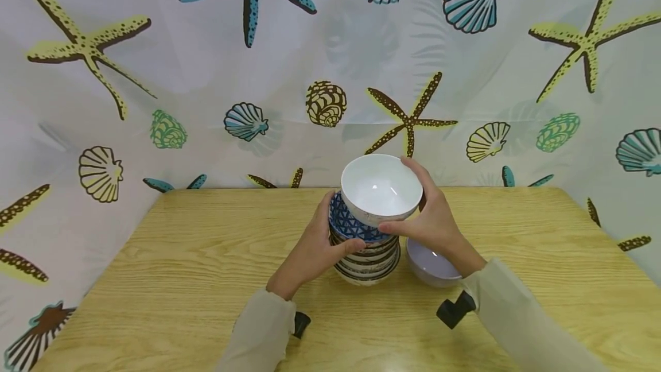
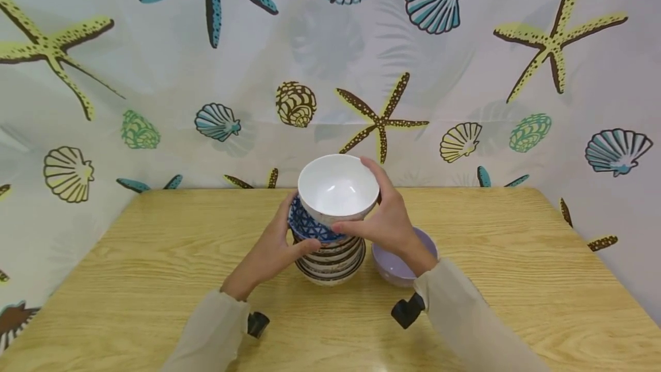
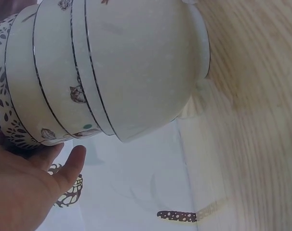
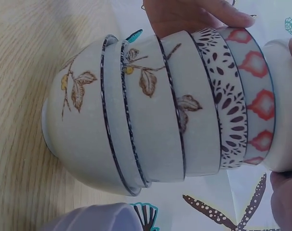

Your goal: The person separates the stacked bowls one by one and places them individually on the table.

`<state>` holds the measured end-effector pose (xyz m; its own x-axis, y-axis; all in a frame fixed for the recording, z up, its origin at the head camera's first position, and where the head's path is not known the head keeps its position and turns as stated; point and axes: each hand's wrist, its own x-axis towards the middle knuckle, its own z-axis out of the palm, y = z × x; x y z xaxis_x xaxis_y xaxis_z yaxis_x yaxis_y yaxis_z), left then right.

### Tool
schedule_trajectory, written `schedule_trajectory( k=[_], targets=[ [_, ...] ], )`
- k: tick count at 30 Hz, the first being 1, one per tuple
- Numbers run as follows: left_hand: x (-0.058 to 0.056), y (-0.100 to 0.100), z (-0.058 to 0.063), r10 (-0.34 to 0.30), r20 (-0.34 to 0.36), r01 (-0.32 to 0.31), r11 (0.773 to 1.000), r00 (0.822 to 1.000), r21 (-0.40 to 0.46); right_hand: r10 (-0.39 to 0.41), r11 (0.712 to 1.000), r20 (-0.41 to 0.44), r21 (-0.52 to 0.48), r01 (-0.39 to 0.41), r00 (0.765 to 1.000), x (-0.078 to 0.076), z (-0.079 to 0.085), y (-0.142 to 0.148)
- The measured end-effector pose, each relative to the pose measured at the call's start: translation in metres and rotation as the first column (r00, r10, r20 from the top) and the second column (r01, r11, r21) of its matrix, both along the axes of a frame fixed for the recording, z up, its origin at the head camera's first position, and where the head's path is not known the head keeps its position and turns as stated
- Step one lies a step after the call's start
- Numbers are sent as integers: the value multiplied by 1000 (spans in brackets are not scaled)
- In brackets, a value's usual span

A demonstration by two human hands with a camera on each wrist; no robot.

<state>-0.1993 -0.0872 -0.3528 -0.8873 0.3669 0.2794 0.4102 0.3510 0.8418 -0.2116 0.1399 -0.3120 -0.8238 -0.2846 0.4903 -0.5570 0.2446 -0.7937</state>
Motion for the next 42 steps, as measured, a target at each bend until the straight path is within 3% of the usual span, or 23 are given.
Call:
schedule_trajectory(
  k=[15,22,42],
  targets=[
    [0,2,2,30,27,-28,998,999,-48,-125,992,28,19,124,992,8,8,25],
    [-1,3,2,28,4,-27,998,1000,-53,-177,984,29,18,176,984,11,8,43],
    [1,3,2,38,33,-36,999,999,-41,-340,939,1,49,340,940,22,-16,93]
  ],
)
